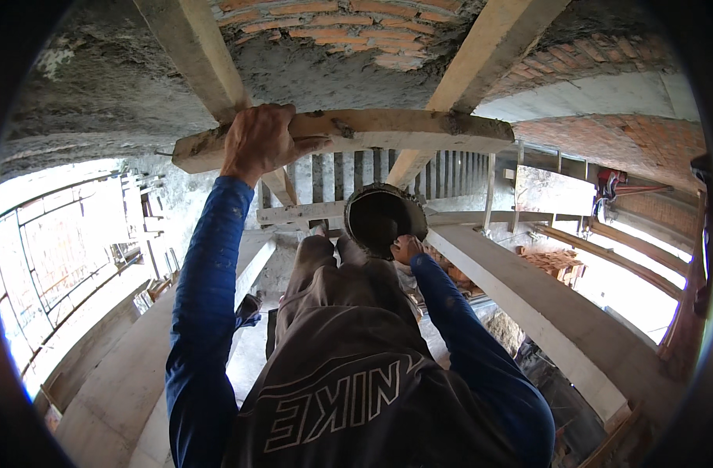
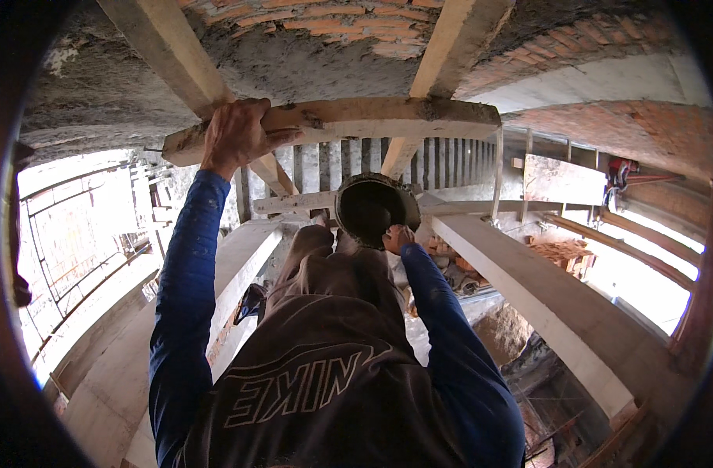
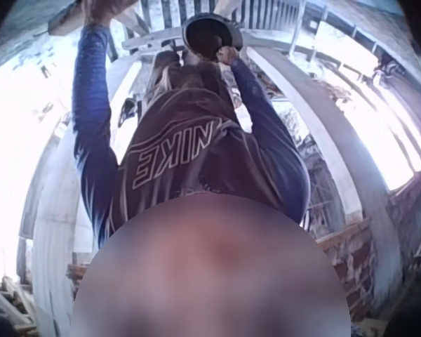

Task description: The person scoops wet cement from a bucket using a trowel and applies it to a brick wall, smoothing the surface. The person repeatedly transfers material from the bucket to the wall and spreads it evenly.

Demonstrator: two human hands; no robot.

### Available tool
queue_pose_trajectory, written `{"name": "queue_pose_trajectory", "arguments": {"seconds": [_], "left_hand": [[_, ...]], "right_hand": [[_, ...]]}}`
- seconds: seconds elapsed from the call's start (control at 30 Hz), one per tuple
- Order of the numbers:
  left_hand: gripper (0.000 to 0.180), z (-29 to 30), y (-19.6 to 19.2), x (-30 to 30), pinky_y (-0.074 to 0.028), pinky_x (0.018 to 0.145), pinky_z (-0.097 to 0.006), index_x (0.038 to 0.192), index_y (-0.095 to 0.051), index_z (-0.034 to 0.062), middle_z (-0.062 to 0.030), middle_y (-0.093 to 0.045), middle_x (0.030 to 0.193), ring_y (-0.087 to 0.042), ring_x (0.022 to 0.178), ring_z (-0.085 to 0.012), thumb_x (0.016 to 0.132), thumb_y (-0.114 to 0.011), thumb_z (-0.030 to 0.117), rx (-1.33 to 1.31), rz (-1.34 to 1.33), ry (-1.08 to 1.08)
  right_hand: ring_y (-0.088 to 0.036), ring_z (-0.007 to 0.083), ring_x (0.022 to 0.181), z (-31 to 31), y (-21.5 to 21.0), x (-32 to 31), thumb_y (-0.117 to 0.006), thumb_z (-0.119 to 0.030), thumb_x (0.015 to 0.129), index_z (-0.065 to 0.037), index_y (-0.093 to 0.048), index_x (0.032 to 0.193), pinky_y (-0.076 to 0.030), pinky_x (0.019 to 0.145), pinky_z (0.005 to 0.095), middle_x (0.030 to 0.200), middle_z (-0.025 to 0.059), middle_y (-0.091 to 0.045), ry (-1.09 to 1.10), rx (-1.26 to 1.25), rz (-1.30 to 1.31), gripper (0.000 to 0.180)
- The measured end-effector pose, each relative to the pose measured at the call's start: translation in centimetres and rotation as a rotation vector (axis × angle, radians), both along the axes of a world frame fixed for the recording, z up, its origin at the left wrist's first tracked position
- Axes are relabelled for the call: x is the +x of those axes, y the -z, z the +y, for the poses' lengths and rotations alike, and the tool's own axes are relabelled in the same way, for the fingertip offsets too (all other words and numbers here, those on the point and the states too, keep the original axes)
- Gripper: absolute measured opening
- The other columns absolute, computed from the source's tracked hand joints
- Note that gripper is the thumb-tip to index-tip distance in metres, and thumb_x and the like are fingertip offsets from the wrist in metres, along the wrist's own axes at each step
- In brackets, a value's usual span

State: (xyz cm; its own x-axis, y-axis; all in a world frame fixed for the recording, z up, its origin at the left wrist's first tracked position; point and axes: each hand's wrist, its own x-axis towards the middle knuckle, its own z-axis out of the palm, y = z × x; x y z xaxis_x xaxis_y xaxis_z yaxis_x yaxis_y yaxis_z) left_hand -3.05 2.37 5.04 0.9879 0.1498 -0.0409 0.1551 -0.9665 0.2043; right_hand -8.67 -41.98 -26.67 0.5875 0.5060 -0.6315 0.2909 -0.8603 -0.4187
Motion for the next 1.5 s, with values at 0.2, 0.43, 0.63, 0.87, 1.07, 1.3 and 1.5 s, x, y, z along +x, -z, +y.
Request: {"name": "queue_pose_trajectory", "arguments": {"seconds": [0.2,0.43,0.63,0.87,1.07,1.3,1.5], "left_hand": [[0.066,0.0,0.1,-0.2,-0.055,0.061,-0.041,0.076,-0.063,0.0031,-0.0146,-0.066,0.066,-0.067,0.064,-0.0283,0.07,-0.071,0.069,-0.011,-0.008,0.017],[0.072,0.5,1.0,-0.3,-0.056,0.06,-0.039,0.08,-0.065,0.0026,-0.0127,-0.067,0.067,-0.068,0.062,-0.0265,0.072,-0.064,0.074,0.01,0.001,0.034],[0.084,0.5,1.2,-0.8,-0.057,0.064,-0.042,0.083,-0.067,0.0025,-0.0151,-0.066,0.07,-0.068,0.069,-0.0271,0.072,-0.052,0.084,0.083,0.035,0.0],[0.075,1.1,1.5,-1.1,-0.056,0.063,-0.042,0.084,-0.07,0.0054,-0.0134,-0.068,0.077,-0.069,0.073,-0.0295,0.069,-0.061,0.078,-0.02,0.005,-0.022],[0.041,1.0,2.4,-1.4,-0.057,0.063,-0.043,0.081,-0.073,0.0081,-0.0116,-0.07,0.078,-0.07,0.076,-0.0298,0.072,-0.064,0.047,0.043,-0.061,-0.032],[0.042,0.9,3.8,-1.6,-0.057,0.067,-0.041,0.076,-0.074,0.0085,-0.0119,-0.07,0.078,-0.069,0.076,-0.0305,0.068,-0.073,0.05,-0.06,-0.262,-0.103],[0.017,0.5,6.2,-0.5,-0.055,0.063,-0.038,0.069,-0.072,0.0129,-0.0075,-0.071,0.076,-0.07,0.074,-0.0267,0.072,-0.068,0.029,-0.035,-0.352,-0.11]], "right_hand": [[-0.065,0.0404,0.093,-2.4,0.9,-1.0,-0.06,-0.041,0.084,0.005,-0.067,0.099,-0.052,0.084,0.0481,0.095,0.0256,-0.068,0.133,0.156,-0.017,0.048],[-0.062,0.0426,0.08,-6.2,-3.8,-2.3,-0.058,-0.032,0.084,-0.006,-0.063,0.087,-0.048,0.069,0.0517,0.083,0.0237,-0.063,-0.073,0.291,-0.236,0.026],[-0.062,0.0424,0.077,-1.8,-15.9,0.8,-0.062,-0.021,0.083,0.001,-0.06,0.086,-0.049,0.065,0.0482,0.079,0.0234,-0.063,0.081,0.39,-0.018,0.022],[-0.063,0.0446,0.083,7.3,-38.3,8.7,-0.073,-0.026,0.076,0.001,-0.061,0.091,-0.051,0.073,0.0484,0.085,0.027,-0.064,-0.2,0.069,-0.199,0.034],[-0.06,0.0462,0.077,21.0,-52.3,11.6,-0.068,-0.019,0.081,0.002,-0.057,0.091,-0.048,0.065,0.0502,0.08,0.0268,-0.061,-0.598,0.249,-0.561,0.026],[-0.063,0.0422,0.076,41.3,-58.5,11.9,-0.07,-0.02,0.082,0.005,-0.058,0.098,-0.047,0.064,0.0483,0.08,0.0254,-0.061,-0.962,0.454,-0.676,0.032],[-0.059,0.0287,0.061,54.3,-59.8,4.4,-0.068,-0.021,0.084,0.002,-0.058,0.089,-0.045,0.058,0.0422,0.068,0.0161,-0.056,-1.18,0.406,-0.62,0.026]]}}
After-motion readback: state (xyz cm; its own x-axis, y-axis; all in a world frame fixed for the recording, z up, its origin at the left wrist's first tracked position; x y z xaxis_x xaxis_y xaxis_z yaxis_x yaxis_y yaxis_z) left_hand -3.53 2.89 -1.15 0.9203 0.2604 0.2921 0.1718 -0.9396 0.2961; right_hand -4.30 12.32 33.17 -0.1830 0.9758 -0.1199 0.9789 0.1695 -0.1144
